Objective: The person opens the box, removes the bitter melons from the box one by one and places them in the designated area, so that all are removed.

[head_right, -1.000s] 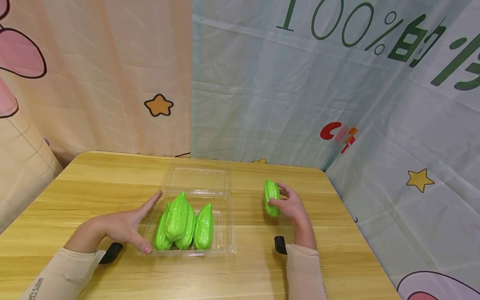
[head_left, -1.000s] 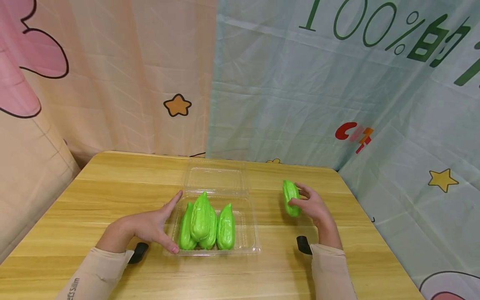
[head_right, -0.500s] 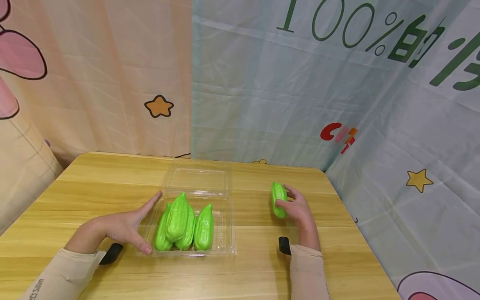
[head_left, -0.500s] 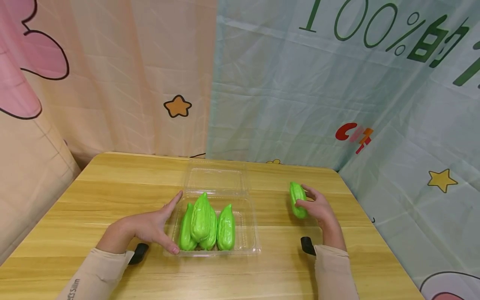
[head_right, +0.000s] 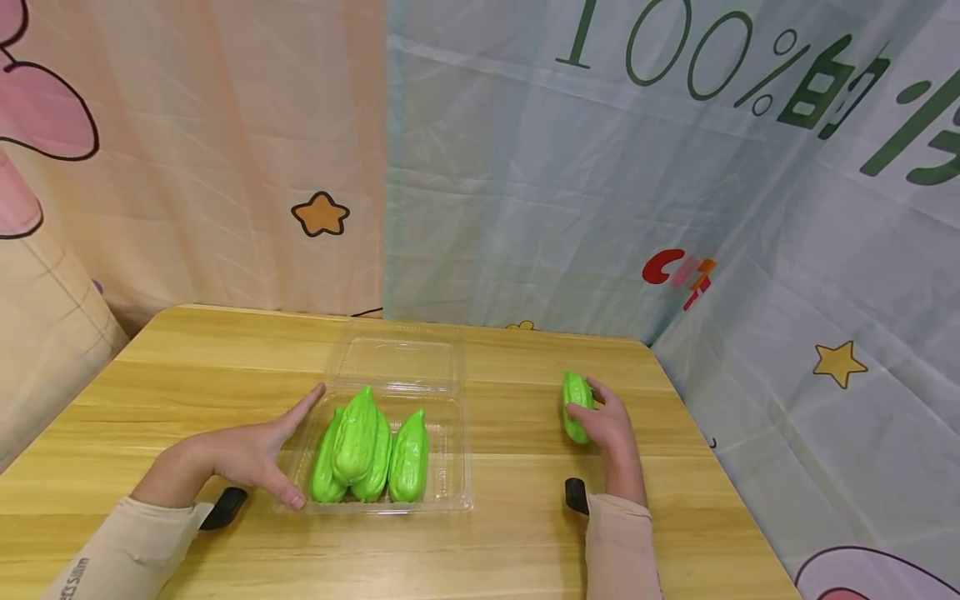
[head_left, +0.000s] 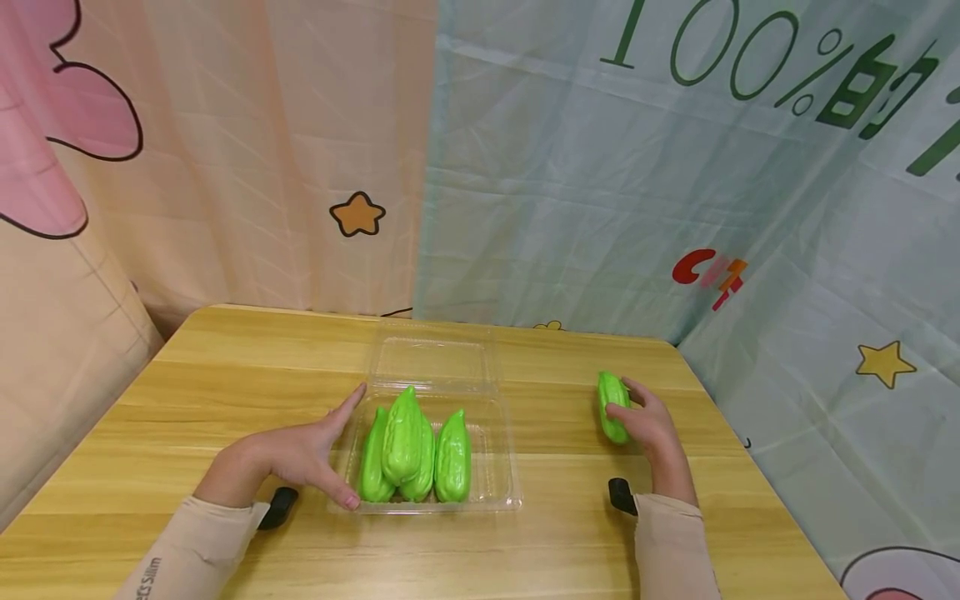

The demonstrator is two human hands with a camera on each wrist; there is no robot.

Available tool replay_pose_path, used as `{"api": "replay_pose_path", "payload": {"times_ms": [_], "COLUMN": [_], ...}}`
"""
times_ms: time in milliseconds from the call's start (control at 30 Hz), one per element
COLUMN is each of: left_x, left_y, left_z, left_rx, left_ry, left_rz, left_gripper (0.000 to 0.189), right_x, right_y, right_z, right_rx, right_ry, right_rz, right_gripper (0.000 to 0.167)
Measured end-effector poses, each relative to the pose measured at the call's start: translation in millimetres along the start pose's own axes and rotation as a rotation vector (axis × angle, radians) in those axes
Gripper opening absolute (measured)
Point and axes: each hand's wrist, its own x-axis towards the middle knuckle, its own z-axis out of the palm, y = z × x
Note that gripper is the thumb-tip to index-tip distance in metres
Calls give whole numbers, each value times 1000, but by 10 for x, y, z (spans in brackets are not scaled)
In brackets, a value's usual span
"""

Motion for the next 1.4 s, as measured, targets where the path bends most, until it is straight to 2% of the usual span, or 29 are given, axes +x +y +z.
{"api": "replay_pose_path", "payload": {"times_ms": [333, 900, 1233, 1400], "left_x": [6, 6, -1, 0], "left_y": [-7, -15, -20, -13], "left_z": [1, 9, 14, 11], "left_rx": [6, 17, 22, 20], "left_ry": [3, 9, 11, 11], "left_rz": [12, 11, -7, 5], "left_gripper": [151, 151, 151, 151], "right_x": [50, 126, 151, 148], "right_y": [84, 219, 226, 229], "right_z": [-33, -24, 28, 39], "right_rx": [15, -11, 31, 38], "right_ry": [26, -28, 43, 42], "right_rz": [38, 57, 89, 89], "right_gripper": [78, 74, 78, 73]}}
